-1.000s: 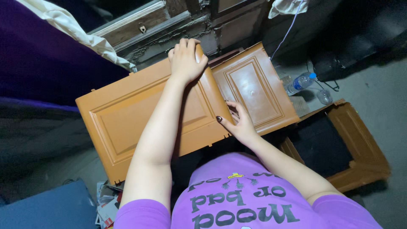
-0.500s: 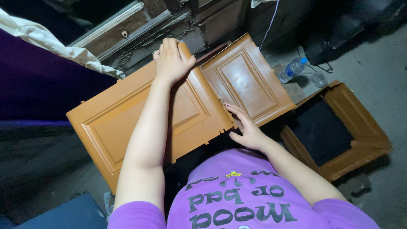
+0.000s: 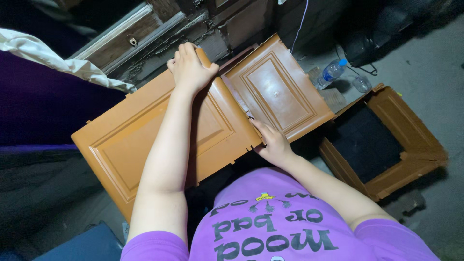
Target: The person assembles a brown plastic storage unit by attaching side panels to a black base, then placing a lid on top. They repeatedly remove and reattach the lid and side panels, checking fit and alignment throughout the process.
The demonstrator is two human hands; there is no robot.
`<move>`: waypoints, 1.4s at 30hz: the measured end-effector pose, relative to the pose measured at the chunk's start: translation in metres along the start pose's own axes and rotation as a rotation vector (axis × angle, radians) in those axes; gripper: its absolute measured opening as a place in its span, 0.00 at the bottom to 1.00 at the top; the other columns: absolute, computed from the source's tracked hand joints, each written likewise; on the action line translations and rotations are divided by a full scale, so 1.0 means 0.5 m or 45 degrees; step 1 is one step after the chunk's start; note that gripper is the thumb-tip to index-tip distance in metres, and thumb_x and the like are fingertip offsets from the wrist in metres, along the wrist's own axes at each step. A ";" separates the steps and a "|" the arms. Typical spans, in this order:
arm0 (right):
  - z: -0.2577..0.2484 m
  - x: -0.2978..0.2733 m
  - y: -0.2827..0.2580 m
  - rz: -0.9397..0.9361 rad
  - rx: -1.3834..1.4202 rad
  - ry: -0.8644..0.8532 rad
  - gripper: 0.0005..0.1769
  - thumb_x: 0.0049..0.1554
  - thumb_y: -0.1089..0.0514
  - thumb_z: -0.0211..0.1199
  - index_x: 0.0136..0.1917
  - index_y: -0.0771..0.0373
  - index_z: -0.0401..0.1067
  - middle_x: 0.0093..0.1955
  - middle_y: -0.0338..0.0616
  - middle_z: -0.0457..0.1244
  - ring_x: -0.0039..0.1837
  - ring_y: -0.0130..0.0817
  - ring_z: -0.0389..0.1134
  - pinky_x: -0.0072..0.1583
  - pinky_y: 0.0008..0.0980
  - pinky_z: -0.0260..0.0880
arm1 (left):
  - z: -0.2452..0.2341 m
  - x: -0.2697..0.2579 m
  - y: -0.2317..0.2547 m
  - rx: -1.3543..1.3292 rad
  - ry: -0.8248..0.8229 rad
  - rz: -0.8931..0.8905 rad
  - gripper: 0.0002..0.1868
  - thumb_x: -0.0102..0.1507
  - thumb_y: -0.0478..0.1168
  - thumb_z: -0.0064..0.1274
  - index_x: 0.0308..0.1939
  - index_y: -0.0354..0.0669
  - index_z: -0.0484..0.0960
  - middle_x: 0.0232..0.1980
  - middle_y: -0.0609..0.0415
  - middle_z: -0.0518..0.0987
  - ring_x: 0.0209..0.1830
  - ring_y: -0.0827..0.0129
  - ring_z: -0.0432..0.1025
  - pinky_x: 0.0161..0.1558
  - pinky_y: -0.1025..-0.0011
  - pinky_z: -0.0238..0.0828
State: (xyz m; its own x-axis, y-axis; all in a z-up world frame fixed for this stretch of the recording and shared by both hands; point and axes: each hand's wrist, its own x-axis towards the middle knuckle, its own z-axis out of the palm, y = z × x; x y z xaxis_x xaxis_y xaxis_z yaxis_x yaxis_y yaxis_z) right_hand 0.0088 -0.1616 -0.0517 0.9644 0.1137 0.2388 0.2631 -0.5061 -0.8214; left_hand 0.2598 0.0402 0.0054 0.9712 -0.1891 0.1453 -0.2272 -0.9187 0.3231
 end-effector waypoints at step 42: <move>0.047 0.024 0.007 -0.192 -0.243 0.200 0.24 0.54 0.59 0.68 0.62 0.66 0.67 0.69 0.53 0.63 0.49 0.53 0.73 0.48 0.41 0.74 | 0.031 -0.006 0.038 0.093 0.268 -0.029 0.33 0.49 0.48 0.62 0.56 0.43 0.71 0.53 0.46 0.71 0.57 0.51 0.65 0.60 0.47 0.51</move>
State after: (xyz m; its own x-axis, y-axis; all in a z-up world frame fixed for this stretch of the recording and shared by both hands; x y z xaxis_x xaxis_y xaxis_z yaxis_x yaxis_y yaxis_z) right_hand 0.0217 -0.1421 -0.0638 0.8949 0.0737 0.4402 0.3789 -0.6468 -0.6619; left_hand 0.2536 0.0179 -0.0035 0.9379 -0.0984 0.3328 -0.1919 -0.9460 0.2612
